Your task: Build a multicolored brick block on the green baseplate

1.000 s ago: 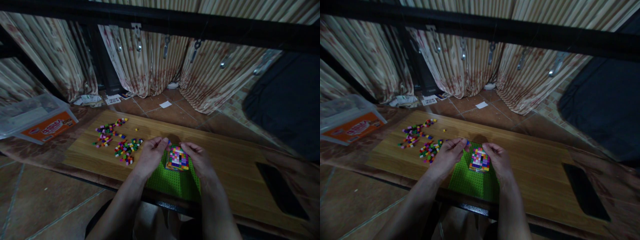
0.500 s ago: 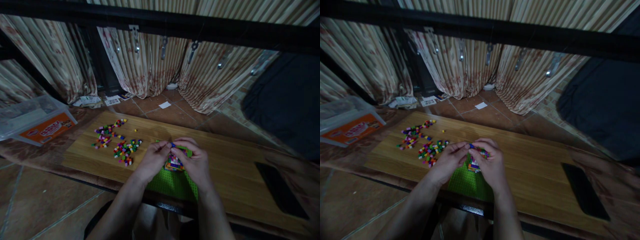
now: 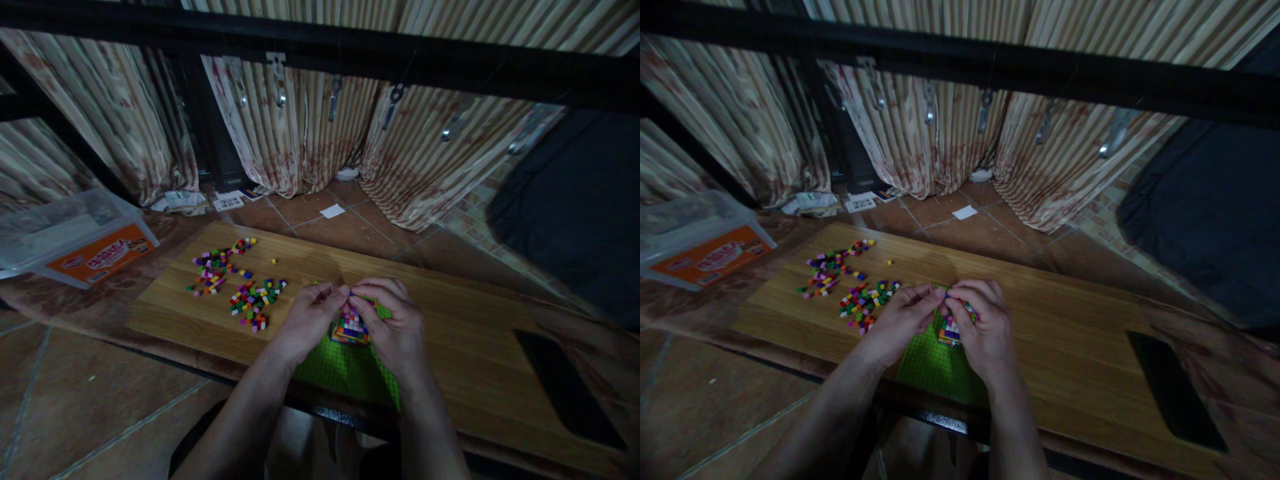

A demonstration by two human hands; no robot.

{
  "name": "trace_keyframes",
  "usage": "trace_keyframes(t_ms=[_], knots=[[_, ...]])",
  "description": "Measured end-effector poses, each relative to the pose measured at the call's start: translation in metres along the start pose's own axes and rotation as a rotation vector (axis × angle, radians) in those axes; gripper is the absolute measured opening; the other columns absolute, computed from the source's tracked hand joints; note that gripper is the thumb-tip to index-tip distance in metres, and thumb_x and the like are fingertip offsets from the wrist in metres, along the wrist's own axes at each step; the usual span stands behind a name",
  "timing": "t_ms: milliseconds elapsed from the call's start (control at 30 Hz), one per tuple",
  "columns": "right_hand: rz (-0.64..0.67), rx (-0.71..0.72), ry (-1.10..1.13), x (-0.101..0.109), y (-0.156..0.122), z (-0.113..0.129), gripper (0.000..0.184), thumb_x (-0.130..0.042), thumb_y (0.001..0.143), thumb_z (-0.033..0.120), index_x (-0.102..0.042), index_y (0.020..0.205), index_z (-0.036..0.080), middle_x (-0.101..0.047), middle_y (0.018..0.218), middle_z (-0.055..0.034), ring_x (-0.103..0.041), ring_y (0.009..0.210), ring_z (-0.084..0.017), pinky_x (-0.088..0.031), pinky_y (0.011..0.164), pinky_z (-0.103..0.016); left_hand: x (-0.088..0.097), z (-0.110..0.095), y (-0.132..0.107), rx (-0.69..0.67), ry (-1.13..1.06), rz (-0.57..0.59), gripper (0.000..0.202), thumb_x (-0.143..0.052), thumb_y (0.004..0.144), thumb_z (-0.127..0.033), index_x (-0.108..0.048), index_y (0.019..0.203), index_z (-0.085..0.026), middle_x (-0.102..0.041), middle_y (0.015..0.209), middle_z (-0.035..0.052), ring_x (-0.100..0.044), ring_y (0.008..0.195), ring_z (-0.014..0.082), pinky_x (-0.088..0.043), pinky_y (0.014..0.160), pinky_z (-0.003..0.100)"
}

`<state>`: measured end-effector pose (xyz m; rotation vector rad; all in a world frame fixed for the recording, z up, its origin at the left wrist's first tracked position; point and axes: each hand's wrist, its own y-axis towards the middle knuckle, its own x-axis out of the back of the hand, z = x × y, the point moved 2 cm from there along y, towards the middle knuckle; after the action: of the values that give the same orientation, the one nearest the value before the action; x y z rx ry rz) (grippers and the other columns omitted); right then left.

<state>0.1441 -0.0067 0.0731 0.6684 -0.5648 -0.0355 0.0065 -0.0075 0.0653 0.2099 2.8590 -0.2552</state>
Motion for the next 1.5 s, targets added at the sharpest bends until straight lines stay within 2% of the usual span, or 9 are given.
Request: trace_keyframes(t_ms=[133, 300, 533, 733, 867, 1000, 1133, 1367, 1500], knots=[[0.016, -0.012, -0.028, 0.001, 0.0, 0.0, 0.01, -0.066, 0.082, 0.024, -0.069, 0.091, 0.027, -0.066, 0.093, -0.0011, -0.059, 0.091, -0.018, -0.046, 0.08, -0.034, 0.003, 0.002, 0.001, -0.017, 0.031, -0.017, 0.035, -0.06, 0.08, -0.044, -0.055, 0.062, -0.014, -0.048, 0.056, -0.0043, -0.03, 0.047, 0.0044, -0.023, 0.048, 0.022], [0.044, -0.018, -0.019, 0.002, 0.0, 0.001, 0.009, -0.064, 0.084, 0.024, -0.069, 0.091, 0.028, -0.065, 0.086, -0.0001, -0.058, 0.085, -0.018, -0.046, 0.075, -0.033, 0.004, 0.002, 0.001, -0.033, 0.046, 0.007, 0.035, -0.059, 0.08, -0.044, -0.054, 0.062, -0.014, -0.042, 0.052, -0.0059, -0.029, 0.047, 0.0047, -0.022, 0.048, 0.022], [0.031, -0.025, 0.011, 0.001, 0.001, 0.002, 0.008, -0.064, 0.084, 0.022, -0.069, 0.088, 0.027, -0.065, 0.083, 0.0003, -0.058, 0.083, -0.017, -0.045, 0.075, -0.032, -0.001, 0.001, 0.0, -0.026, 0.002, 0.017, 0.034, -0.06, 0.08, -0.042, -0.055, 0.061, -0.014, -0.042, 0.053, -0.005, -0.027, 0.046, 0.0045, -0.02, 0.046, 0.021], [-0.022, -0.161, 0.096, 0.018, -0.005, -0.028, 0.004, -0.069, 0.079, 0.026, -0.071, 0.082, 0.026, -0.065, 0.091, -0.0014, -0.06, 0.089, -0.018, -0.046, 0.081, -0.035, 0.008, -0.002, 0.001, -0.011, 0.045, -0.161, 0.032, -0.057, 0.08, -0.043, -0.065, 0.071, -0.014, -0.052, 0.057, -0.002, -0.033, 0.046, 0.0062, -0.024, 0.047, 0.022], [0.029, -0.244, 0.143, 0.021, -0.011, -0.044, 0.005, -0.07, 0.077, 0.029, -0.072, 0.08, 0.026, -0.065, 0.094, -0.0026, -0.061, 0.092, -0.019, -0.045, 0.085, -0.038, 0.017, -0.005, 0.003, -0.029, 0.121, -0.226, 0.024, -0.06, 0.077, -0.036, -0.063, 0.065, -0.015, -0.049, 0.053, -0.0033, -0.036, 0.048, 0.0071, -0.027, 0.05, 0.022], [0.083, -0.289, 0.143, 0.011, -0.013, -0.047, 0.009, -0.07, 0.076, 0.033, -0.073, 0.079, 0.025, -0.064, 0.098, -0.0041, -0.06, 0.095, -0.02, -0.046, 0.086, -0.039, 0.018, 0.0, 0.006, -0.065, 0.211, -0.222, 0.022, -0.06, 0.077, -0.033, -0.063, 0.066, -0.015, -0.053, 0.057, -0.0023, -0.041, 0.053, 0.0086, -0.031, 0.053, 0.022], [0.1, -0.308, 0.128, 0.003, -0.014, -0.051, 0.011, -0.071, 0.074, 0.034, -0.074, 0.078, 0.024, -0.064, 0.1, -0.0049, -0.06, 0.096, -0.02, -0.045, 0.088, -0.04, 0.013, 0.009, 0.01, -0.102, 0.272, -0.15, 0.022, -0.057, 0.08, -0.032, -0.065, 0.071, -0.014, -0.057, 0.063, -0.0012, -0.047, 0.059, 0.0102, -0.035, 0.056, 0.022], [0.042, -0.399, 0.222, -0.001, -0.016, -0.055, 0.01, -0.073, 0.07, 0.03, -0.073, 0.076, 0.022, -0.065, 0.1, -0.0047, -0.061, 0.099, -0.021, -0.044, 0.091, -0.039, 0.012, 0.02, 0.013, -0.148, 0.37, -0.119, 0.022, -0.056, 0.081, -0.032, -0.07, 0.08, -0.015, -0.064, 0.069, 0.0009, -0.055, 0.065, 0.0127, -0.04, 0.059, 0.022], [0.012, -0.537, 0.351, -0.006, -0.017, -0.055, 0.016, -0.076, 0.065, 0.03, -0.073, 0.078, 0.022, -0.067, 0.102, -0.0047, -0.062, 0.097, -0.021, -0.047, 0.086, -0.037, 0.011, 0.026, 0.015, -0.149, 0.389, -0.129, 0.022, -0.058, 0.08, -0.03, -0.072, 0.088, -0.016, -0.068, 0.076, 0.003, -0.058, 0.069, 0.0143, -0.043, 0.062, 0.022]])
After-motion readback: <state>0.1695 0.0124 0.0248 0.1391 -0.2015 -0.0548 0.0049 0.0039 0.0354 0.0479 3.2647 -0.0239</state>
